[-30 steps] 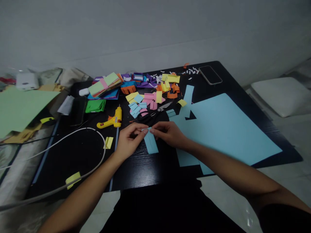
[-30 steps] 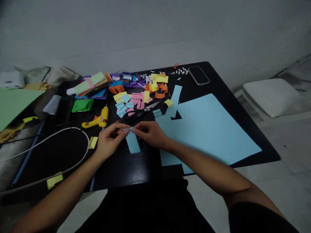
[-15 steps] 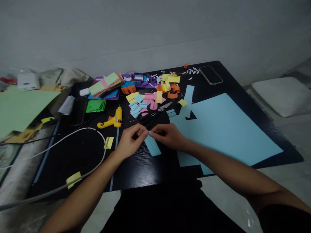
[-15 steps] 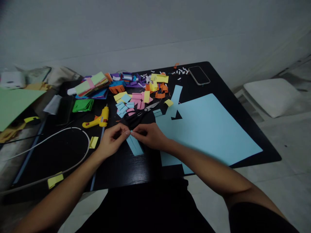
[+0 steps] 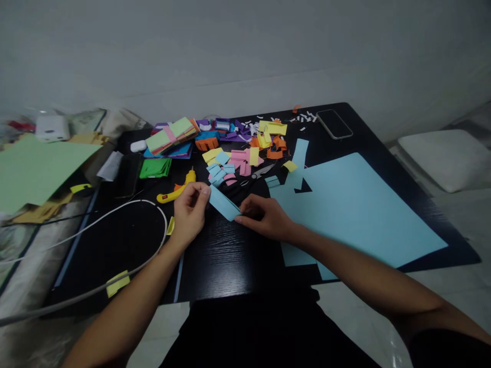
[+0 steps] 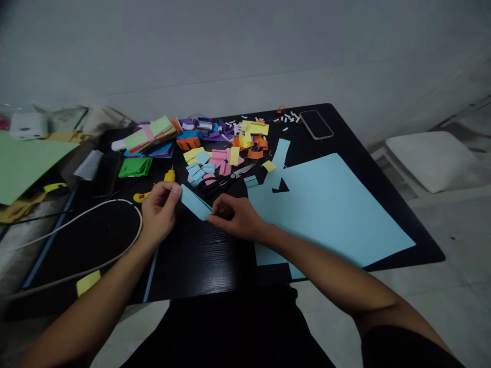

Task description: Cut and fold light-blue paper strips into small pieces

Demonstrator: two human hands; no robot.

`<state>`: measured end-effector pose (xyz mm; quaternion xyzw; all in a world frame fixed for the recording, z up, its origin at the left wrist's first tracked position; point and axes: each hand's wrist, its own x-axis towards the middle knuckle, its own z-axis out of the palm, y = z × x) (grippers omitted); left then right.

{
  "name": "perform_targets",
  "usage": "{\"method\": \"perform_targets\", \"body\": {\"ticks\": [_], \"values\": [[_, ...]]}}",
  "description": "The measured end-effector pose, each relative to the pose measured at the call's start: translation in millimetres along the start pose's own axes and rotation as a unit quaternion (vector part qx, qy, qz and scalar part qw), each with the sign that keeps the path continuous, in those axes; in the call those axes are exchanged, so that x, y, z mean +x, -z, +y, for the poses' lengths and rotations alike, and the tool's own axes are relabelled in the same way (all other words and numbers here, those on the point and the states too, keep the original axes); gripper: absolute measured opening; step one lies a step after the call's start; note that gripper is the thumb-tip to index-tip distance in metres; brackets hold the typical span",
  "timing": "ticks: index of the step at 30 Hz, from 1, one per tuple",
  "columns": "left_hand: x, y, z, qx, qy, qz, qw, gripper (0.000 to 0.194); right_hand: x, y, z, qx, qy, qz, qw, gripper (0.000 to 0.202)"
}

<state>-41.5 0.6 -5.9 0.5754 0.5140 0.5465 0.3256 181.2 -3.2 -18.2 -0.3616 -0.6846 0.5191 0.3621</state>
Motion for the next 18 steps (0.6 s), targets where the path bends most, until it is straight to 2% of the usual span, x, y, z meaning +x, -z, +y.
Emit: {"method": "perform_targets", "body": {"ticks": [6,11,15,18], "values": [[-2.0,-1.3,1.3,-0.002,-0.003,0.006,1.0,0.027,0.8,-0.1,-0.3,-0.035,-0.005,0.057,0.998,0.019],[1.1,1.9,0.9,0.003,-0.005,0.002,1.0,0.029,5.3,5.9,2.2,0.02,-0.012,0.108,0.994,0.023],[2.3,5.0,-4.2,0.024,0.005,-0.02,1.0,0.028,11.6,12.5,3.4,0.08,-0.027,0.173,0.981,0.034],[1.8,5.7,-8.4,0.031,0.008,-0.028,0.999,0.025,14.0,15.2,3.2,0.105,-0.042,0.196,0.974,0.042]]}}
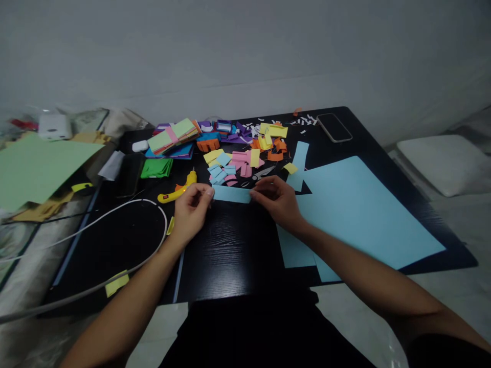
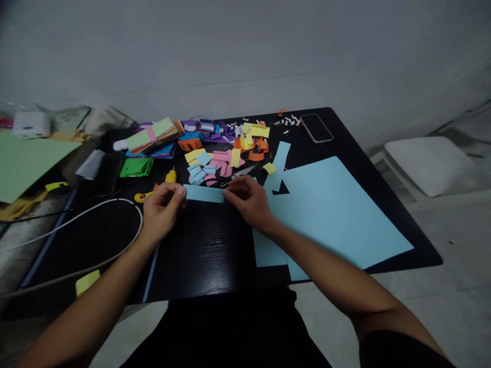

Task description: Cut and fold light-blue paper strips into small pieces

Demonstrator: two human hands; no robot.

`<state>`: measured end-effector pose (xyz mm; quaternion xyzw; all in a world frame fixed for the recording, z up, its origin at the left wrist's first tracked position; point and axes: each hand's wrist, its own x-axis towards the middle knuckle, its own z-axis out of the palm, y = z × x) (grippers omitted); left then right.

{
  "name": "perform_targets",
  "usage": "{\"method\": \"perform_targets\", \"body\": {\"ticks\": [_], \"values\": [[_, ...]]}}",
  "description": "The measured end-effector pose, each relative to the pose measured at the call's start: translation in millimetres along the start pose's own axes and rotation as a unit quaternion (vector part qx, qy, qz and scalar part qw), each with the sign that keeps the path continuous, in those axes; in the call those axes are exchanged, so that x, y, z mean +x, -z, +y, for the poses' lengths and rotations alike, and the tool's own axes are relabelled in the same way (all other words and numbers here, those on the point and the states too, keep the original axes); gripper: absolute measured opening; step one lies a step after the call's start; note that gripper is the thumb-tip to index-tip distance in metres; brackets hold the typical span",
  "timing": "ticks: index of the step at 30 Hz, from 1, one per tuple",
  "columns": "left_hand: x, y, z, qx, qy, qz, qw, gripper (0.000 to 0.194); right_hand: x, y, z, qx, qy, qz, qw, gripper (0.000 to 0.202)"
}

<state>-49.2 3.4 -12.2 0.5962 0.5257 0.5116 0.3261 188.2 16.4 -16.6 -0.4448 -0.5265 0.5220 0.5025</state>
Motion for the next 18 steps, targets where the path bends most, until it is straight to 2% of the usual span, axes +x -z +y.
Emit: {"method": "perform_targets", "body": {"ticks": [9,15,18], "values": [[-1.5,-1.9,1.8,-0.006,-0.012,0.005,1.0,0.022,-3.2,-0.8,-2.6,-0.023,0.032,-0.007,0.999,0.032],[-2.5,-1.4,0.9,0.003,-0.024,0.01,1.0,0.023,-1.6,2.6,2.6,-0.04,0.038,-0.087,0.995,0.026],[-5.0,-1.3,2.4,0.034,-0.048,0.011,0.998,0.02,-1.4,3.8,5.4,-0.058,0.034,-0.102,0.993,0.025]]}}
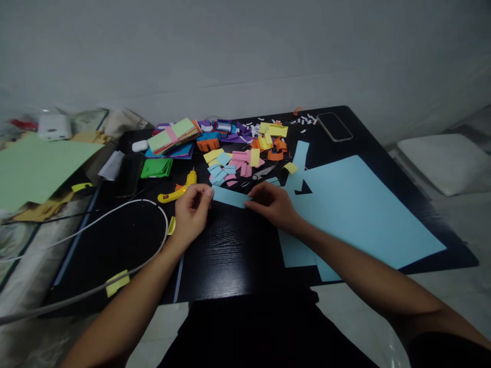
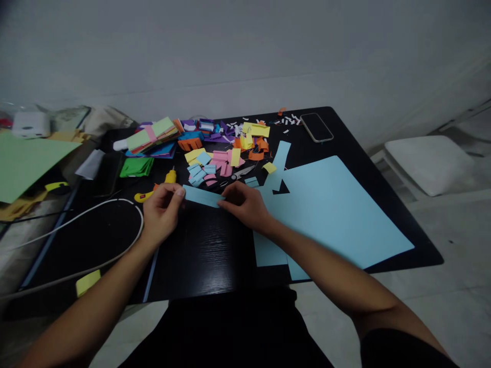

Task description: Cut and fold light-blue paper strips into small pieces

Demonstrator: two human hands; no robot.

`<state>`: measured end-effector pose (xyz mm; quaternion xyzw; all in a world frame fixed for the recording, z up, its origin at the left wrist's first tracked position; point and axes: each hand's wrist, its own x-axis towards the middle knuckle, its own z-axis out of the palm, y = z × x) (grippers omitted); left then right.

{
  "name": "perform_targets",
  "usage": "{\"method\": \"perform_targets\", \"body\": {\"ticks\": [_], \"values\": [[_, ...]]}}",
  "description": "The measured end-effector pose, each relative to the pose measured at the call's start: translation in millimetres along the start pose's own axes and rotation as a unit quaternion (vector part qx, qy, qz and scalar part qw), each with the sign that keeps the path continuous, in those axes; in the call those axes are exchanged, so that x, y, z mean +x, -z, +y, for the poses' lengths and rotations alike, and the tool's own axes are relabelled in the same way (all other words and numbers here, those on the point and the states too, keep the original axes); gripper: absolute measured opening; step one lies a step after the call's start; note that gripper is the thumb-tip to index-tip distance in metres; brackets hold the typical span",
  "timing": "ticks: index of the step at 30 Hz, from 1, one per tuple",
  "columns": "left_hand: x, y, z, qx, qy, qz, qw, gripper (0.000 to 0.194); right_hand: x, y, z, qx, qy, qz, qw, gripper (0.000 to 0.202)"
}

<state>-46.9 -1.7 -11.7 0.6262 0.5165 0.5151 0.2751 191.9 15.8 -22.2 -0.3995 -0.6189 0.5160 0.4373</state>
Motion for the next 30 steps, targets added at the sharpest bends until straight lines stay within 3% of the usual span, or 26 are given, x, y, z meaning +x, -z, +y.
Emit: {"method": "perform_targets", "body": {"ticks": [9,19,22,25,30], "values": [[-4.4,0.5,10.6,0.107,-0.099,0.0,0.989,0.013,2.2,1.3,2.2,-0.117,-0.018,-0.024,0.993,0.019],[-1.8,2.5,10.7,0.1,-0.089,-0.004,0.991,0.014,6.6,8.1,-0.7,-0.204,0.023,-0.034,0.978,0.008],[-1.6,2.1,7.2,0.078,-0.059,0.002,0.995,0.015,5.5,7.5,-0.5,-0.146,0.007,-0.03,0.989,0.014],[-1.2,1.4,3.5,0.038,-0.024,0.006,0.999,0.017,5.2,5.6,0.3,-0.009,-0.014,-0.032,0.999,0.022],[-0.3,-0.1,0.0,-0.02,0.01,0.01,1.0,0.02,5.7,3.1,-2.1,0.105,-0.029,-0.002,0.994,0.034]]}}
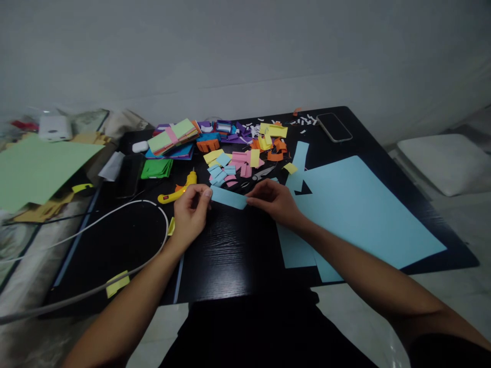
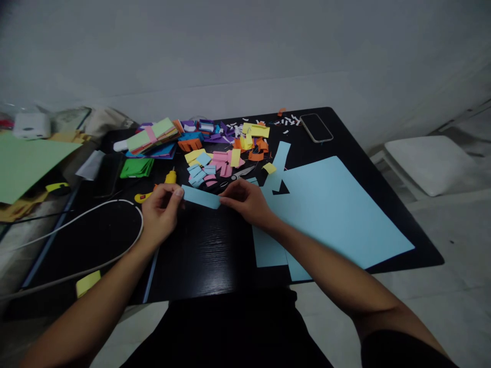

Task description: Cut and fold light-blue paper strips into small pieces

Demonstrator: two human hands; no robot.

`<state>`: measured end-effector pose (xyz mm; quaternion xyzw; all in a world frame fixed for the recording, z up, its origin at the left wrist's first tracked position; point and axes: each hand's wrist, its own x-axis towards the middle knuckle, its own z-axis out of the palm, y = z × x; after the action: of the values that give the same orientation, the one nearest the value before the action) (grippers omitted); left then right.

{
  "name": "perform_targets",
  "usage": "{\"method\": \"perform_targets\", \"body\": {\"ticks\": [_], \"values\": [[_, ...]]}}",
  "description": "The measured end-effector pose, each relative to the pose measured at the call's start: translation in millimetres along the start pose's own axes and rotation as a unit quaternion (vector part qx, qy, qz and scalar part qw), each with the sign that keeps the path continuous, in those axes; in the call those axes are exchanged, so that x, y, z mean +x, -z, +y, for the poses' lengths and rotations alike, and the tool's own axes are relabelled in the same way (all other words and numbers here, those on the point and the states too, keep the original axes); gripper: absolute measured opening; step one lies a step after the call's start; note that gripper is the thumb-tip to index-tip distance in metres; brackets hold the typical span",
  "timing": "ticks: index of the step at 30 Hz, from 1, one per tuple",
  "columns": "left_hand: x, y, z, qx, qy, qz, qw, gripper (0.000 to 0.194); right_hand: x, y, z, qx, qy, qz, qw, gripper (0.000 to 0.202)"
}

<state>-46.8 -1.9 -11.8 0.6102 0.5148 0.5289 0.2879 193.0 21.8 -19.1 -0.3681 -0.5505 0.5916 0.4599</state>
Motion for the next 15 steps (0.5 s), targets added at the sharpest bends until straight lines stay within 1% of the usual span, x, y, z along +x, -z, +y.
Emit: {"method": "perform_targets", "body": {"ticks": [3,8,10,15], "values": [[0.1,-1.1,0.6,-0.004,0.006,0.007,1.0,0.023,-0.6,-1.0,-2.8,-0.002,-0.012,0.017,1.0,0.037],[0.3,-3.9,2.8,-0.001,0.007,0.012,1.0,0.023,-1.6,-3.0,-2.9,-0.011,0.003,0.051,0.999,0.036],[0.2,-4.9,3.0,-0.004,0.01,0.014,1.0,0.022,-1.8,-4.1,-0.4,-0.01,0.003,0.048,0.999,0.036],[-0.3,-5.9,3.2,-0.014,0.016,0.011,1.0,0.021,-1.5,-6.3,5.8,-0.017,-0.015,0.02,1.0,0.04]]}}
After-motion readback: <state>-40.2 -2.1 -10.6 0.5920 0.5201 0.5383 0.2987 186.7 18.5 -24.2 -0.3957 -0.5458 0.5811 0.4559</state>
